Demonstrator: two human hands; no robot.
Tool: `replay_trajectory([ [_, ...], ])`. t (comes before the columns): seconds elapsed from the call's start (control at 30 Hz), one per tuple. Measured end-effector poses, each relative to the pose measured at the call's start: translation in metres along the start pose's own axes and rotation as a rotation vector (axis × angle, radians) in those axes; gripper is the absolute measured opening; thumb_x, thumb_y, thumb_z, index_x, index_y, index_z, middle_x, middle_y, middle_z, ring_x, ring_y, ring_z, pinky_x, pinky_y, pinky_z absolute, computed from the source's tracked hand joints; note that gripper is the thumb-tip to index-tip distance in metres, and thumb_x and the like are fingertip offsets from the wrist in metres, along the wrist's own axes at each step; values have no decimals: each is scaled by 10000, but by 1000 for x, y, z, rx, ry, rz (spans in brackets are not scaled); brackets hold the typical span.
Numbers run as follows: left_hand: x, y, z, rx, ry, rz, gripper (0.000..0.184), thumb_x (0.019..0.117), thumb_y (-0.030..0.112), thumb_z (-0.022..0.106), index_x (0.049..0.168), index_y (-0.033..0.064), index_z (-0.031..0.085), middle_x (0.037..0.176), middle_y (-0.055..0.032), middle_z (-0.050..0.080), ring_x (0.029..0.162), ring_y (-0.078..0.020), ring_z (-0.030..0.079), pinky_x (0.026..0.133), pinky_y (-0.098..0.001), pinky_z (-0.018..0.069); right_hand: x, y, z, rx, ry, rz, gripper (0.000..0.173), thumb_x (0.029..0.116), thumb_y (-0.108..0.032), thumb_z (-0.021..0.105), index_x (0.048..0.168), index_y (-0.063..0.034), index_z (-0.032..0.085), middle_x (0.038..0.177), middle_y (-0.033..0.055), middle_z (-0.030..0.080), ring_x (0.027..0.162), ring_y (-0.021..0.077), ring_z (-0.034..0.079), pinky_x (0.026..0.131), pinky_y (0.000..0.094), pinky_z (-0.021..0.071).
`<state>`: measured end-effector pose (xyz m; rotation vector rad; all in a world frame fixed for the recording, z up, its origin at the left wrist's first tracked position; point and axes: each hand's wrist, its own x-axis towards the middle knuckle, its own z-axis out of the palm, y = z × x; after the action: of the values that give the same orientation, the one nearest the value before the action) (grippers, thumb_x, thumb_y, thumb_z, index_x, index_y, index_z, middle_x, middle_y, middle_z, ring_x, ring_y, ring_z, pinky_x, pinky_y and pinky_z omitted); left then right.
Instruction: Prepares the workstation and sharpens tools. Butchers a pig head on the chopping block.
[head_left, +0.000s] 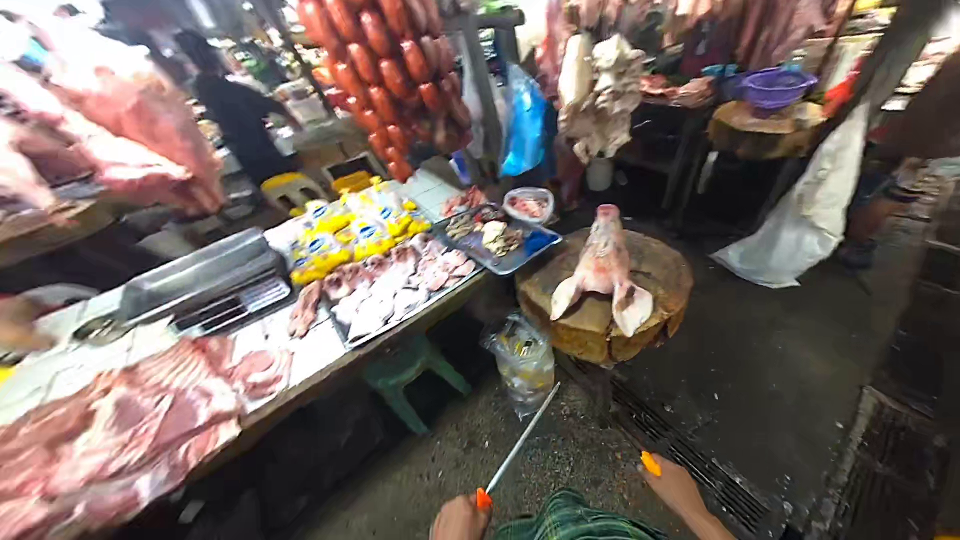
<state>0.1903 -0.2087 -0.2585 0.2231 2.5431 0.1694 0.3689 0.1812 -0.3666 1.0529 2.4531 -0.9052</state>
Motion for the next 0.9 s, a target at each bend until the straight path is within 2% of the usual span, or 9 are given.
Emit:
replay_trajectory([
  [0.1, 16, 4, -11, 2, -6, -12, 429, 933, 525, 563, 902, 130, 727, 937, -110, 739, 947, -317, 722, 784, -574, 572, -6, -36, -24, 41, -279, -175, 515, 939, -563, 679, 1158, -99, 725, 1028, 148, 729, 980, 304, 697, 911, 552, 545],
  [0.2, 44, 18, -17, -66, -7, 139, 443, 953, 534, 542, 907, 126, 710, 893, -106, 723, 913, -311, 714, 789, -577, 557, -2, -108, -68, 370, -482, -210, 455, 968, -462, 699, 1170, -54, 678, 840, 90, 706, 677, 199, 681, 654, 392, 600],
  [0.33, 86, 42, -28, -159, 20, 242, 396, 958, 497, 555, 898, 132, 699, 847, -91, 710, 872, -291, 705, 773, -563, 542, -1, -181, -61, 940, -296, -28, 433, 1067, -420, 553, 1273, -39, 574, 749, 83, 615, 524, 190, 598, 477, 357, 561],
  [0.43, 124, 51, -54, -167, 5, 172, 358, 949, 472, 566, 899, 146, 706, 870, -79, 718, 893, -280, 707, 781, -560, 546, -1, -174, -39, 564, -278, -65, 453, 1023, -473, 613, 1181, -51, 658, 800, 86, 691, 585, 200, 653, 551, 385, 586],
  [0.53, 162, 56, -84, -130, -4, 112, 355, 950, 466, 554, 910, 151, 714, 905, -81, 730, 934, -285, 716, 790, -555, 557, 29, -184, -44, 179, 128, -69, 548, 929, -563, 692, 1195, -85, 714, 1036, 161, 723, 938, 338, 704, 831, 594, 568],
  [0.6, 186, 59, -103, -125, -23, 153, 356, 959, 459, 553, 919, 145, 716, 903, -83, 730, 931, -285, 715, 793, -550, 554, 64, -217, -71, 117, 297, -73, 582, 946, -527, 695, 1276, -48, 670, 1219, 230, 660, 1102, 406, 664, 929, 625, 540],
  [0.7, 220, 61, -134, -160, -58, 248, 345, 953, 465, 568, 904, 156, 713, 854, -69, 715, 874, -265, 708, 771, -541, 549, 118, -266, -115, 148, 302, -68, 609, 963, -519, 682, 1346, -48, 643, 1296, 233, 638, 1207, 400, 621, 1031, 607, 495],
  [0.77, 246, 57, -160, -152, -55, 243, 356, 954, 481, 570, 906, 157, 709, 856, -68, 712, 875, -268, 704, 773, -542, 546, 149, -271, -121, 206, 281, -28, 611, 969, -546, 659, 1344, -64, 653, 1253, 217, 677, 1186, 389, 642, 1029, 619, 490],
  [0.9, 299, 47, -208, -72, 8, 177, 367, 973, 451, 548, 953, 129, 723, 936, -110, 737, 960, -310, 718, 821, -562, 557, 164, -266, -111, 158, 195, 56, 567, 939, -559, 691, 1206, -59, 696, 991, 219, 714, 949, 406, 688, 858, 669, 522],
])
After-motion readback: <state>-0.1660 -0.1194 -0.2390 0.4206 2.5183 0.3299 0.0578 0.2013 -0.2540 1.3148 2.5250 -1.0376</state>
